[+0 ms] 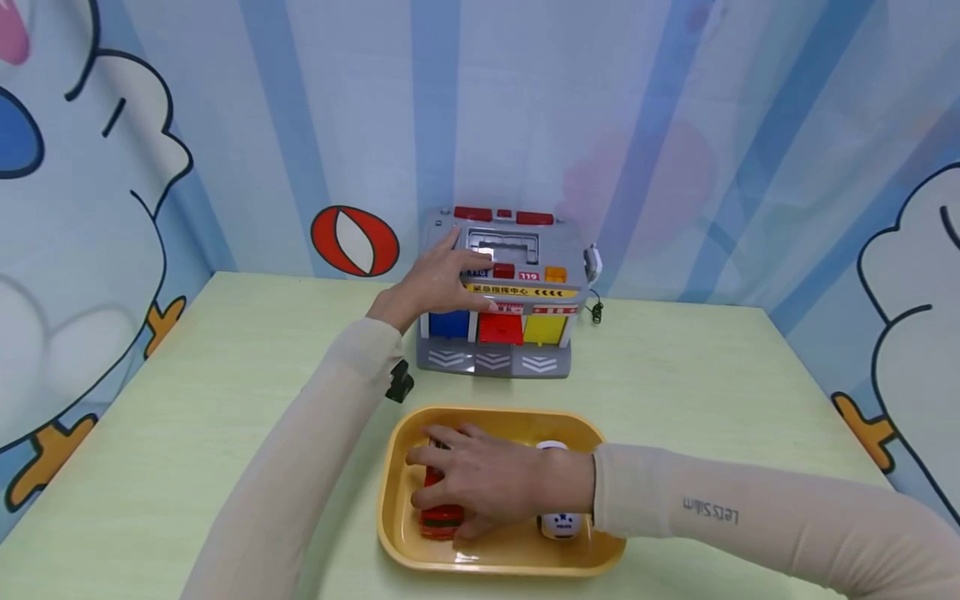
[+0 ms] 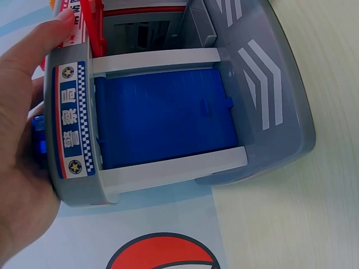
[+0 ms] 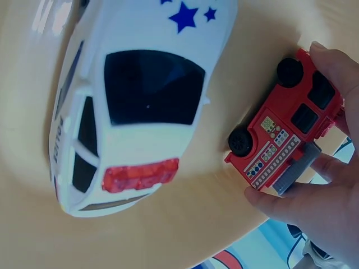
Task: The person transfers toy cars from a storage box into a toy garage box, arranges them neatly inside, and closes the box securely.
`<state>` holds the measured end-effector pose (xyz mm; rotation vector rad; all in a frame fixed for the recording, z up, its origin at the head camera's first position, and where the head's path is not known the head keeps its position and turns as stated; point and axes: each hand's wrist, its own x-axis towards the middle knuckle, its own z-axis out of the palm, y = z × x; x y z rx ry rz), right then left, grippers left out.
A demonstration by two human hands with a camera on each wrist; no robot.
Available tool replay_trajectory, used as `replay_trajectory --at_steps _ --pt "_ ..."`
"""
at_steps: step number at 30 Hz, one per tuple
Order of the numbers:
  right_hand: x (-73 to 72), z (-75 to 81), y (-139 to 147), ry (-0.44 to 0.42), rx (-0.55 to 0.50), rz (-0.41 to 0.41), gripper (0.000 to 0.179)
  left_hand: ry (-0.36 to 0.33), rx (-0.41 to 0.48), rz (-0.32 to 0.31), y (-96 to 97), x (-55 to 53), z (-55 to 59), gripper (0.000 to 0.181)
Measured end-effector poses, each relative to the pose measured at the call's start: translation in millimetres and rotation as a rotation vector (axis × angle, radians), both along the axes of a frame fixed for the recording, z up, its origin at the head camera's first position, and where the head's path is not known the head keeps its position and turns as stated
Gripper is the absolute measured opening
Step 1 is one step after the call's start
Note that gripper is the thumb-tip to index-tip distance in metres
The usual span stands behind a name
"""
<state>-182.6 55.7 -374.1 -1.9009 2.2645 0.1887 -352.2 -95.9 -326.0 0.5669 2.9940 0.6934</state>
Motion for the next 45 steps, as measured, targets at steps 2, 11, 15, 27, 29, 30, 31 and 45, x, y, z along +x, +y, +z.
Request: replay_trajectory --at_steps 2,11,15,27,29,30,31,45 --pt "-0.2 0.0 -0.2 -0.018 0.002 -0.015 0.050 -0.001 -0.002 0.000 -0.1 -0.3 -0.5 0.076" --pt "-1.4 1.2 -0.1 -0.069 0.013 -0.061 0.056 -0.001 0.000 0.005 -0.4 -1.3 -1.8 0.077" --pt "-1.7 1.2 -0.4 -0.050 0.012 -0.051 0.055 -0.002 0.003 0.009 0.0 -1.4 -2.1 0.077" --pt "-3.4 2.6 -1.1 -0.027 0.016 -0.030 0.051 0.002 0.012 0.009 -0.7 -1.9 -2.6 0.076" --pt "-3.8 2.2 -1.2 -0.032 0.020 -0.029 0.051 0.001 0.010 0.007 -1.0 -1.9 -3.1 0.077" --pt "-4.0 2.0 -1.1 -0.037 0.022 -0.031 0.051 0.000 0.009 0.005 -1.1 -1.7 -3.2 0.077" --pt "-4.1 2.0 -0.7 -0.040 0.023 -0.032 0.051 0.000 0.009 0.003 -1.1 -1.5 -3.2 0.077" --pt "-0.8 16.0 8.8 -0.079 -0.012 -0.051 0.048 0.004 0.004 0.007 -1.0 0.1 -3.4 0.077"
